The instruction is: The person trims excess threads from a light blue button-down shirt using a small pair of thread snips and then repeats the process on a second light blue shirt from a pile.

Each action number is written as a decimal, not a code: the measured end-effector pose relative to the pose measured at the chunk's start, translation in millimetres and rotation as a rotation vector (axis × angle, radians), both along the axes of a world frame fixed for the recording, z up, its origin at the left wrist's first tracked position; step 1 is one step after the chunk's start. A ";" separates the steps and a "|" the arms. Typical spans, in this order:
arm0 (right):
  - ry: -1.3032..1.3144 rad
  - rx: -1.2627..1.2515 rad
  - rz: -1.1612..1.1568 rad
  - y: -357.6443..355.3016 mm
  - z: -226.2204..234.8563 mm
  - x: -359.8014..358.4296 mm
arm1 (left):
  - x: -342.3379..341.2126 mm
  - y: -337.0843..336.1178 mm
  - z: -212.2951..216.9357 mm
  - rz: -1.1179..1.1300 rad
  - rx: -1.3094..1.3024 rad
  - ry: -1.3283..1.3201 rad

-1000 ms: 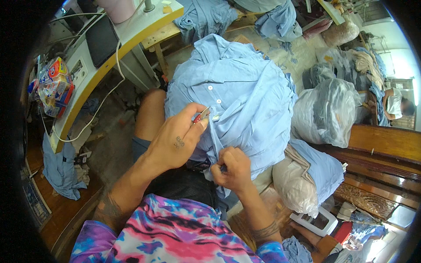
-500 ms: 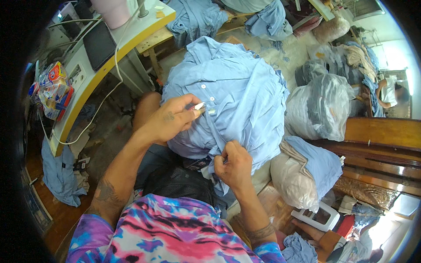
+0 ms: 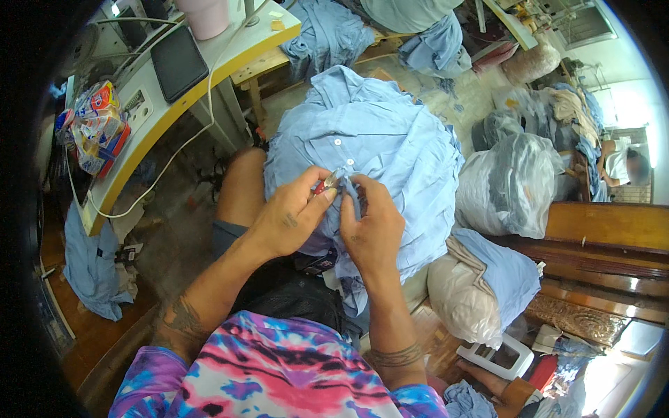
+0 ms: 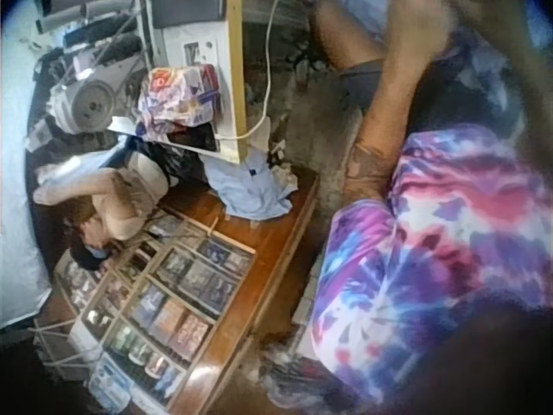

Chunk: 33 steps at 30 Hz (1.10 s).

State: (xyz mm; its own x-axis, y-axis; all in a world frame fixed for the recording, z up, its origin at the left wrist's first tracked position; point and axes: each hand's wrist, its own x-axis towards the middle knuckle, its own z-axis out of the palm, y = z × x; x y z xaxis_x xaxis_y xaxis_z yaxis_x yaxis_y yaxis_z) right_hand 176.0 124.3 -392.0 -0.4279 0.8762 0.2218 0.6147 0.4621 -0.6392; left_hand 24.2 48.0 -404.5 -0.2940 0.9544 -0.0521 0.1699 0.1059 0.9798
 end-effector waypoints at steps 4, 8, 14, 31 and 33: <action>0.046 0.069 -0.005 -4.4 -3.7 -5.2 | 12.1 -6.9 -7.7 0.063 0.018 -0.004; 0.078 0.085 -0.034 -6.3 -9.0 -5.9 | 22.8 -11.2 -7.4 0.083 -0.034 -0.113; 0.087 0.092 -0.041 -6.0 -12.0 -5.8 | 34.8 -12.6 -4.8 0.150 -0.023 -0.154; 0.087 0.157 0.028 -5.5 -16.5 -4.8 | 32.7 1.9 -5.8 0.214 0.046 -0.113; 0.079 0.181 0.061 -4.2 -17.0 -5.2 | 33.2 4.4 -2.3 0.225 0.041 -0.007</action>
